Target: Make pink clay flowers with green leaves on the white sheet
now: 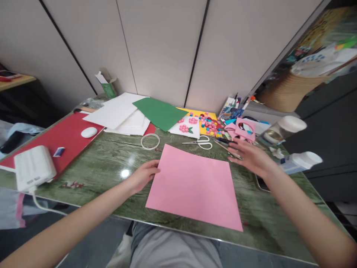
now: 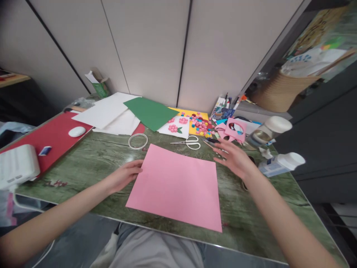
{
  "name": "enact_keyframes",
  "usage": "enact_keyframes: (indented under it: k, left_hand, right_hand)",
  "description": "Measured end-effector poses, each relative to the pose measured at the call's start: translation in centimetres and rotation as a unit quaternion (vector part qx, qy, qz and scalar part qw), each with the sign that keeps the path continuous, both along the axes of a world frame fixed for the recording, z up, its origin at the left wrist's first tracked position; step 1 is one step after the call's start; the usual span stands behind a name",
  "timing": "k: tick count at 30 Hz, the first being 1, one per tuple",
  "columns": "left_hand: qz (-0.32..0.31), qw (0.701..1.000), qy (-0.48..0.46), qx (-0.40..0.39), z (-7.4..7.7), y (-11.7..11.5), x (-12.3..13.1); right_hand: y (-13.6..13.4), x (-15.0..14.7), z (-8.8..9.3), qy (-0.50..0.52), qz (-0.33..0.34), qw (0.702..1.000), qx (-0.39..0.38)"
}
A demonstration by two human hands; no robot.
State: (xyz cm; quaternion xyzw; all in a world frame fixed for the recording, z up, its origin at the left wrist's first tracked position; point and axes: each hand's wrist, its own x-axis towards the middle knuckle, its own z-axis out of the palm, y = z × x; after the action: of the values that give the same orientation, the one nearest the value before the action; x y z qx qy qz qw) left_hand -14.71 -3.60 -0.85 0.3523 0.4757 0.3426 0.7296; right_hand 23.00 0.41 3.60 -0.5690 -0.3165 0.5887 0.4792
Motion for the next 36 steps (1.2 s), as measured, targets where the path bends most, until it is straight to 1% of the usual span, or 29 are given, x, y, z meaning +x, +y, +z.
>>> enact_keyframes:
  k: [2,4,5,7,12,16,21,26,28,31,34,36]
  left_hand:
    - [-0.006,1.0,0.018,0.02,0.4,-0.1,0.1]
    - [-0.008,0.999,0.034,0.03,0.9,-0.2,0.4]
    - [-0.005,0.999,0.043,0.031,1.1,-0.2,0.6]
    - [0.0,0.998,0.057,0.031,1.5,-0.2,1.0]
    - [0.002,0.997,0.071,0.026,2.1,-0.3,1.7]
    - [-0.004,0.998,0.069,0.013,1.9,-0.3,1.7]
    - [-0.002,0.998,0.055,0.012,1.3,-0.2,1.7]
    - [0.003,0.999,0.049,0.012,1.5,-0.3,1.9]
    - [0.004,0.999,0.045,0.011,1.6,-0.4,2.0]
    - [0.004,0.999,0.046,0.019,1.6,-0.8,2.0]
    - [0.015,0.997,0.062,0.052,1.1,-1.2,2.0]
    - [0.035,0.993,0.077,0.079,0.5,-1.4,1.9]
  right_hand:
    - [-3.9,1.8,-1.5,-0.004,-0.014,0.999,-0.034]
    - [-6.6,2.4,-2.9,-0.002,-0.023,0.999,-0.043]
    - [-7.5,2.5,-3.3,0.003,-0.03,0.999,-0.044]
    - [-8.6,2.1,-3.9,0.025,-0.043,0.998,-0.042]
    - [-8.4,1.1,-4.1,0.066,-0.063,0.995,-0.048]
    - [-8.0,1.4,-4.6,0.069,-0.063,0.994,-0.062]
    - [-7.6,1.9,-5.5,0.09,-0.026,0.993,-0.076]
    - [-7.4,1.0,-5.0,0.086,0.046,0.993,-0.066]
    - [-7.6,0.4,-4.7,0.059,0.07,0.994,-0.052]
    - [-8.1,-0.6,-4.4,-0.017,0.091,0.996,-0.019]
    - [-9.2,-1.6,-4.1,-0.114,0.083,0.988,0.064]
    - [-10.3,-2.0,-4.0,-0.188,0.054,0.972,0.127]
